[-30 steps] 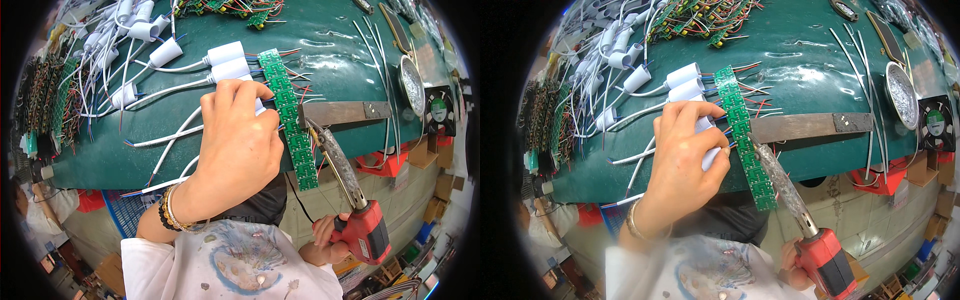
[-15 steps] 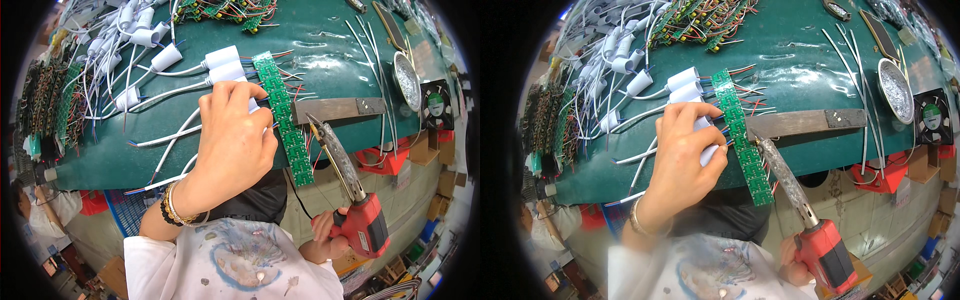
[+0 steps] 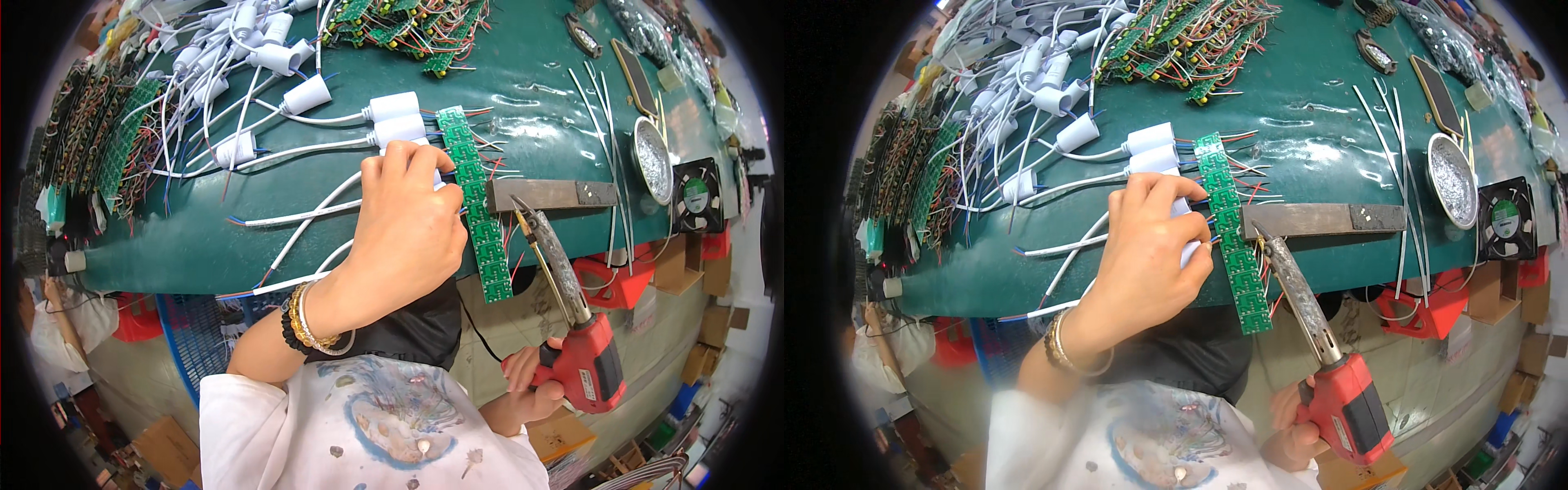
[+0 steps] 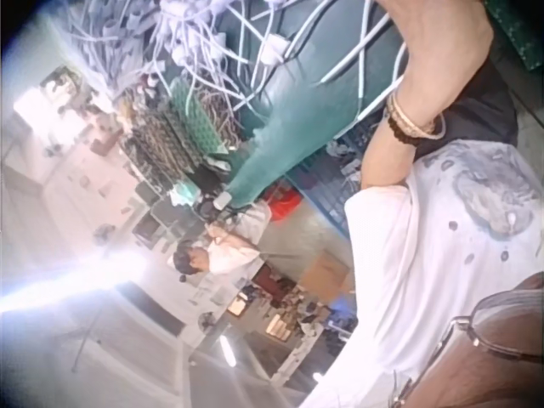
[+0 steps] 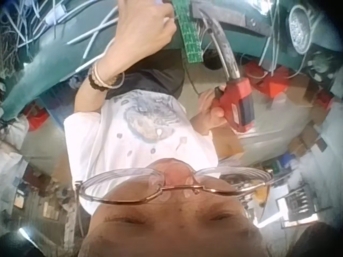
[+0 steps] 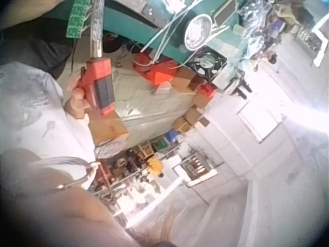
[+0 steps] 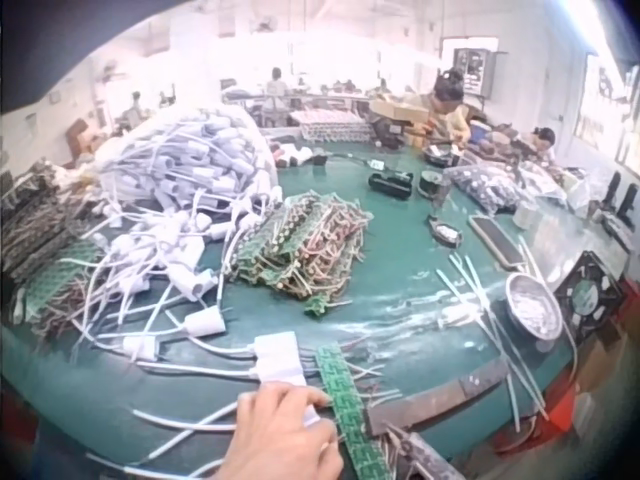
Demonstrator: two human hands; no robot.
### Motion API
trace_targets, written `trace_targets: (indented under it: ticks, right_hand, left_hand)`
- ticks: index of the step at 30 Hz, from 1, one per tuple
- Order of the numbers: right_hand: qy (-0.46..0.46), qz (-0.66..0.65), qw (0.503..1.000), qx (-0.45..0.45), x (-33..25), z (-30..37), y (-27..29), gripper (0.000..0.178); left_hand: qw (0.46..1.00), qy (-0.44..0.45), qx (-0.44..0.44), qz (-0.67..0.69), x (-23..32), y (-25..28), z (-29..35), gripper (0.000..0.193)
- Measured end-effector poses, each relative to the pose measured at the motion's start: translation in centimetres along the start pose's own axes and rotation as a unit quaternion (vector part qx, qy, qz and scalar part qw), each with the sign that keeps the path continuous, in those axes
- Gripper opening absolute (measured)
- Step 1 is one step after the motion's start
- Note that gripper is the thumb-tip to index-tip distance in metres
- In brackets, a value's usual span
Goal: The person solders wired components onto a circuit board using a soldering iron, places the assembled piece into a blue basket, and picks up another circuit board to solder more wired components onto it.
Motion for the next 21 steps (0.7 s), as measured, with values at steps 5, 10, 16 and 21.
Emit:
trace_targets:
  ticks: [5, 10, 16, 21]
  right_hand:
    - [0.010, -0.006, 1.000, -0.010, -0.2, -0.1, -0.1, 0.073]
    - [0.003, -0.022, 1.000, 0.001, -0.3, -0.1, -0.2, 0.074]
    - [-0.012, -0.023, 1.000, 0.015, 0.2, 0.3, 0.3, 0.076]
    - [-0.007, -0.045, 0.998, 0.035, 0.5, 0.2, 0.6, 0.074]
  left_hand:
    - [1.000, -0.008, 0.008, -0.004, 0.0, 0.0, 0.1, 0.005]
    - [1.000, -0.012, 0.010, -0.003, -0.1, 0.0, 0.2, 0.006]
    - [0.999, -0.035, -0.026, -0.002, 0.1, 1.0, 0.6, 0.015]
    - [0.997, -0.049, 0.061, -0.020, -1.5, 6.3, 2.1, 0.021]
Point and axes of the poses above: each hand's wrist, its own z-axis away from the middle knuckle, its own y-axis out of the back of the hand, x = y × z, the point moved 4 cm from there along -z, towards the middle knuckle, and after that the axes turned 4 degrees about z, right-handed, at the moved point
